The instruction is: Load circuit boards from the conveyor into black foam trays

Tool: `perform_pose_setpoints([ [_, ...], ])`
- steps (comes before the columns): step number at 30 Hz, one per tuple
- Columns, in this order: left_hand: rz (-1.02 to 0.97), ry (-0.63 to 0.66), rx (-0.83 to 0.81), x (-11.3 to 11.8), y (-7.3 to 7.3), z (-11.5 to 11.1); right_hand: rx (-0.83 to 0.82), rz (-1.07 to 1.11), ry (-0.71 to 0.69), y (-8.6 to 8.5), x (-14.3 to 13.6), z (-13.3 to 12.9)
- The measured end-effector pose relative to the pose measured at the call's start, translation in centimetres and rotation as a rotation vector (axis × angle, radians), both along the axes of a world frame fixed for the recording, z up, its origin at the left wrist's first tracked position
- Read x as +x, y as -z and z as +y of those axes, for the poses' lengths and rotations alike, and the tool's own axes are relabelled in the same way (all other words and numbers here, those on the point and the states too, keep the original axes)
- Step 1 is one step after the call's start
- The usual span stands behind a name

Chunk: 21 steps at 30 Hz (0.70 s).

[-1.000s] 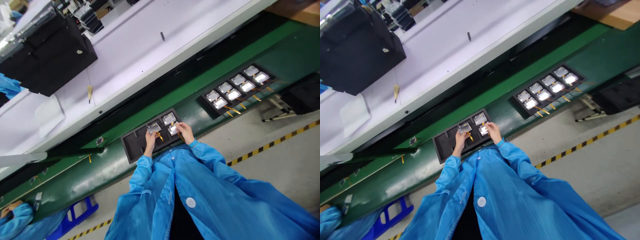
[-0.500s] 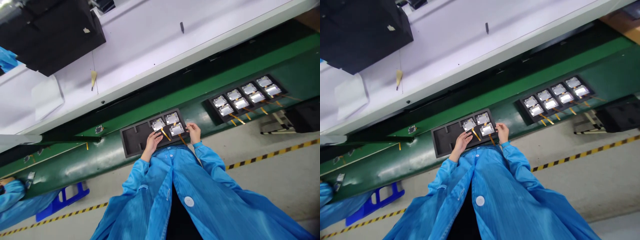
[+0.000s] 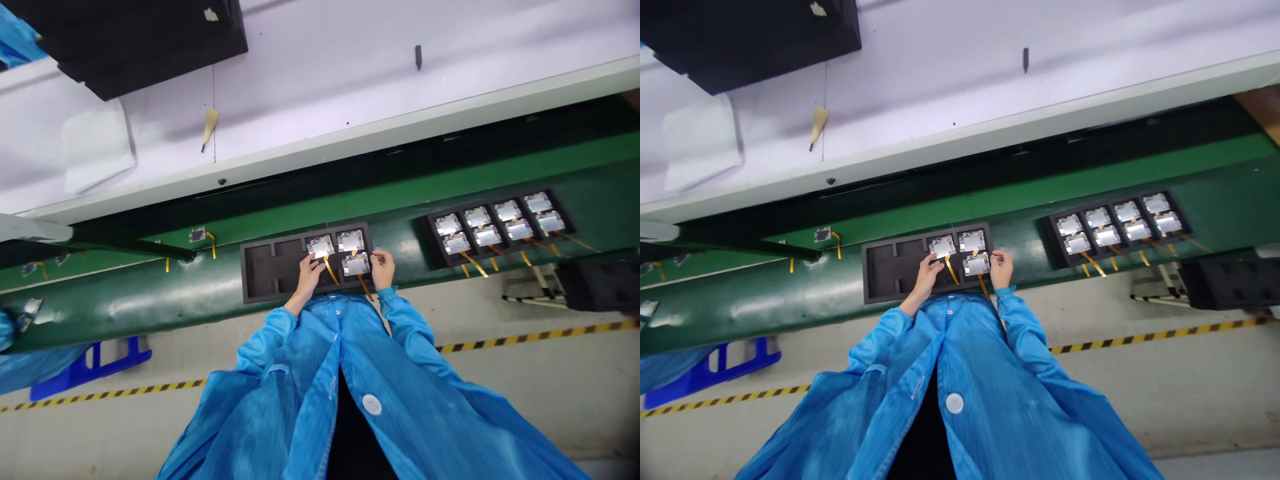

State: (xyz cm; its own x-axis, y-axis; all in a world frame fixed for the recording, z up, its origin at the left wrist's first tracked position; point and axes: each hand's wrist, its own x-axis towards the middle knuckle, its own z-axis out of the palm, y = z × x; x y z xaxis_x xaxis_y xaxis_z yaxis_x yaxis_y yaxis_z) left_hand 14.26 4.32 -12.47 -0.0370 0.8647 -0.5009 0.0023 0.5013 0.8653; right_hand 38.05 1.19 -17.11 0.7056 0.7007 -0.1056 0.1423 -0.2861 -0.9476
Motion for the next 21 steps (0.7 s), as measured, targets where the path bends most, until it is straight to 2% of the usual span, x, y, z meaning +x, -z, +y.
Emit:
perform_pose_setpoints([
  [6,0.242,0.271,0.133,0.5,0.0,-0.1,-0.007,-0.063,-0.012,0.4,-0.1,0.3],
  [13,0.709,0.635,0.46,0.6,-0.7,0.3,-0.015,-0.058,-0.007,0.2,-0.1,0.5],
  [16,0.841,0.699,0.488,1.0,-0.9,1.2,-0.019,-0.049,-0.003,0.2,0.0,0.5],
  [21,0.897,0.753,0.546,1.1,-0.8,1.9,-0.022,-0.04,-0.011,0.1,0.1,0.5],
])
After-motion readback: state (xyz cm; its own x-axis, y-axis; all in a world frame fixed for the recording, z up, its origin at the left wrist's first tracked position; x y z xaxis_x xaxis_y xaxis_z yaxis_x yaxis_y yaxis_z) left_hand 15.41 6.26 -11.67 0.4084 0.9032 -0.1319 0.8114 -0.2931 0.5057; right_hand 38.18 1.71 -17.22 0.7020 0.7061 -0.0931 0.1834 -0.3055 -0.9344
